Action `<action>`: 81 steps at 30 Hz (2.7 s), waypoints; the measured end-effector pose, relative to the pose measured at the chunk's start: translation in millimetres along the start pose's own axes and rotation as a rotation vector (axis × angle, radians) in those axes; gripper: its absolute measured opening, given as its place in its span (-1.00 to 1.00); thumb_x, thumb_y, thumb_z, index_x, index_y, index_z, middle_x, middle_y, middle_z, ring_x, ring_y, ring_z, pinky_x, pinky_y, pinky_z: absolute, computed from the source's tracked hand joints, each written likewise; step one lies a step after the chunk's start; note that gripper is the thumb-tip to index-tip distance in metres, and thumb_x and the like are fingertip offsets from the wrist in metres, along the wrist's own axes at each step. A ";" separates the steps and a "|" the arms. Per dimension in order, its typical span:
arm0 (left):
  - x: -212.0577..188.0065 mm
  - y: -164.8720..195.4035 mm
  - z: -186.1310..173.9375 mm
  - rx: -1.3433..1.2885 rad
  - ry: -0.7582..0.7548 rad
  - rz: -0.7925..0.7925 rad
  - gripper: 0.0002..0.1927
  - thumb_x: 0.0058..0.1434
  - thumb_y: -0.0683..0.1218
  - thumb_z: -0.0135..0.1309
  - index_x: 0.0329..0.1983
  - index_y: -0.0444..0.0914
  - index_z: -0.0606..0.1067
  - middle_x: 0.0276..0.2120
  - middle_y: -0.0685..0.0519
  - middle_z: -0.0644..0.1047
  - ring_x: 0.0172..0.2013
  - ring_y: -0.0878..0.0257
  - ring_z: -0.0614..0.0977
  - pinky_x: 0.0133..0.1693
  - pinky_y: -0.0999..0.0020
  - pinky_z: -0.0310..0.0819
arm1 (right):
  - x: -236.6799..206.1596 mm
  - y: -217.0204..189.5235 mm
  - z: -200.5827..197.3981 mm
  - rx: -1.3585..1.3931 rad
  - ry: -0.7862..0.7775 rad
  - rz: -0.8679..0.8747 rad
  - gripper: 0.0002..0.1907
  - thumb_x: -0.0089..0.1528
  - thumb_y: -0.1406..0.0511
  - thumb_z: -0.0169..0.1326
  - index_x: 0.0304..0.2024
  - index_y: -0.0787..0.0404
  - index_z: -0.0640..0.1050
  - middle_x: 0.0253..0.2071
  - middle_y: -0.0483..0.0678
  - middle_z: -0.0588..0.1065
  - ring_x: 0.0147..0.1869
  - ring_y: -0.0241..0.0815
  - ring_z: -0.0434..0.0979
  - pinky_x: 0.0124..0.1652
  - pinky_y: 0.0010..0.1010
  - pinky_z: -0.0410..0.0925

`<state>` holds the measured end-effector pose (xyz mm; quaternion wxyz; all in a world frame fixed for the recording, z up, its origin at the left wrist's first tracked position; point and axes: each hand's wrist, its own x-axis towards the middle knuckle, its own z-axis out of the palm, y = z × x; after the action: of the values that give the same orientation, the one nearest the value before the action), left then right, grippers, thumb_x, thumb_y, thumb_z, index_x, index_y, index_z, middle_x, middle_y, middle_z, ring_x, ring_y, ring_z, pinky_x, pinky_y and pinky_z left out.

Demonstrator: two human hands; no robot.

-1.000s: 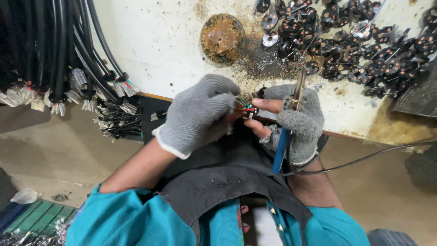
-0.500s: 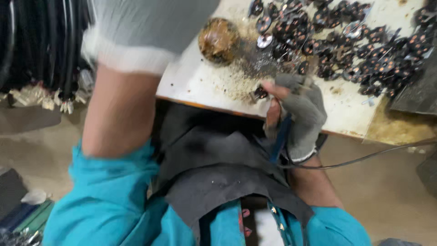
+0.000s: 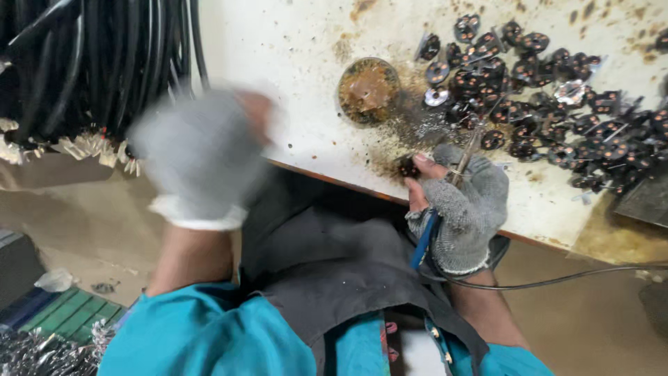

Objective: The person, wearing fingerless gloves, solders electrical wires at a cluttered workbench. They hold a red wire in one hand and a soldering iron in the other, touch the hot tip to the wire ends, twist and reposition the wires, and repeat the soldering on successive wire connections throughout the clip.

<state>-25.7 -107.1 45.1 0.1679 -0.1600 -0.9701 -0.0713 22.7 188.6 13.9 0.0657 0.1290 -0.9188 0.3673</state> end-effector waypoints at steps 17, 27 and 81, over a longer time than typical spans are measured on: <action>15.8 -61.6 2.8 0.262 -0.213 0.033 -0.68 0.08 0.17 0.39 -0.34 -0.10 0.57 -0.44 0.12 0.56 -0.39 0.22 0.62 -0.39 0.34 0.41 | -5.1 -3.1 0.6 -0.080 0.015 0.008 -0.61 0.19 0.41 0.45 0.04 0.10 0.65 0.01 0.03 0.59 0.12 0.07 0.55 0.07 -0.20 0.36; 12.1 -52.0 -5.0 -0.291 -0.209 -0.183 -0.84 0.17 -0.17 0.25 -0.23 -0.27 0.52 -0.39 -0.03 0.52 -0.42 0.12 0.59 -0.31 0.34 0.46 | -4.6 -3.0 -0.7 -0.066 0.010 0.006 -0.63 0.19 0.40 0.46 0.01 0.09 0.65 0.00 0.00 0.60 0.08 0.03 0.58 0.02 -0.24 0.39; -30.2 93.7 39.7 -1.329 -0.448 -0.178 -0.86 0.20 -0.14 0.28 -0.28 -0.22 0.53 -0.37 0.00 0.53 -0.31 0.06 0.60 -0.25 0.25 0.48 | -88.3 33.7 19.1 0.745 -0.180 0.455 -0.89 0.35 0.39 0.23 -0.08 0.24 0.60 -0.17 -0.07 0.60 -0.14 -0.30 0.60 -0.09 -0.53 0.45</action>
<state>20.6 -20.3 5.5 -0.1754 -0.1594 -0.7417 -0.6275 97.2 215.6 -41.1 -0.1480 -0.0302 -0.7308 0.6657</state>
